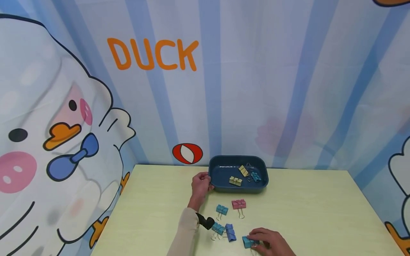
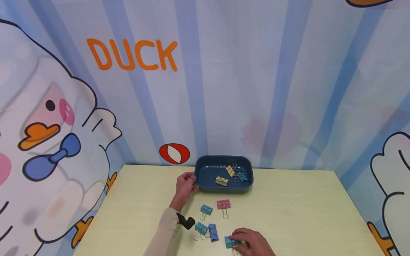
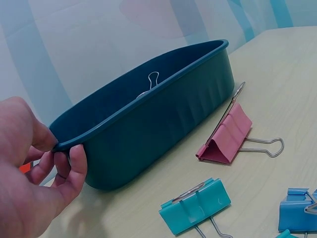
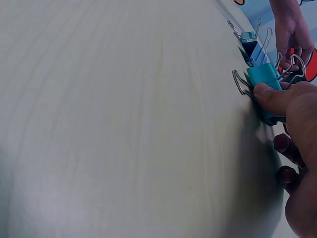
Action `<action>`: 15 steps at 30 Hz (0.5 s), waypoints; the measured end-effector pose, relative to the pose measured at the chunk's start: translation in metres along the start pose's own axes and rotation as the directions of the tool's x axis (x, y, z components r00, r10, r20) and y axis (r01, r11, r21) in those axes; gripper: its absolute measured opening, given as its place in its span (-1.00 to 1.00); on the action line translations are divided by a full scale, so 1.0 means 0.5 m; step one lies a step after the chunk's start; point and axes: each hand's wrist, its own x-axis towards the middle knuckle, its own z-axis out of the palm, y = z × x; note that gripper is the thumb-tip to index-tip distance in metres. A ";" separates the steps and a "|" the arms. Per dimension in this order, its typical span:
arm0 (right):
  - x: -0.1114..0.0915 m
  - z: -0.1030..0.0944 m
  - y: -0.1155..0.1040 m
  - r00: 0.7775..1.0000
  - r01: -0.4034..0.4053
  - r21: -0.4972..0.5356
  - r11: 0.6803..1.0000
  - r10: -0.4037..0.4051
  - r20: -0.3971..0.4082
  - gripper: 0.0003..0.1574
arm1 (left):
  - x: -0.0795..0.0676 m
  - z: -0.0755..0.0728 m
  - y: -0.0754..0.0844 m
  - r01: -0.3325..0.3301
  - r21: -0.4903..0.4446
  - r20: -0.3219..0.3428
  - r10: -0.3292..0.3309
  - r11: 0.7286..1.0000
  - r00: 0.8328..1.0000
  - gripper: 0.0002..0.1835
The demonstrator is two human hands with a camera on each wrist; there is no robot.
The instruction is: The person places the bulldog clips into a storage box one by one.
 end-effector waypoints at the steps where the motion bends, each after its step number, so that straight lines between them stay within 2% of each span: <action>1: 0.000 -0.001 0.000 1.000 0.001 0.009 1.000 -0.001 0.002 -0.61 | 0.000 -0.001 0.000 -0.002 -0.010 0.003 0.002 1.000 1.000 -0.69; 7: 0.000 -0.010 -0.002 1.000 0.014 0.047 0.999 -0.014 0.005 -0.65 | 0.001 -0.004 0.000 -0.027 -0.068 0.030 0.029 0.997 0.999 -0.69; 15: -0.001 -0.029 -0.017 1.000 0.021 0.065 0.998 -0.023 0.018 -0.66 | -0.006 -0.004 0.003 -0.017 -0.043 0.028 0.018 0.999 0.999 -0.69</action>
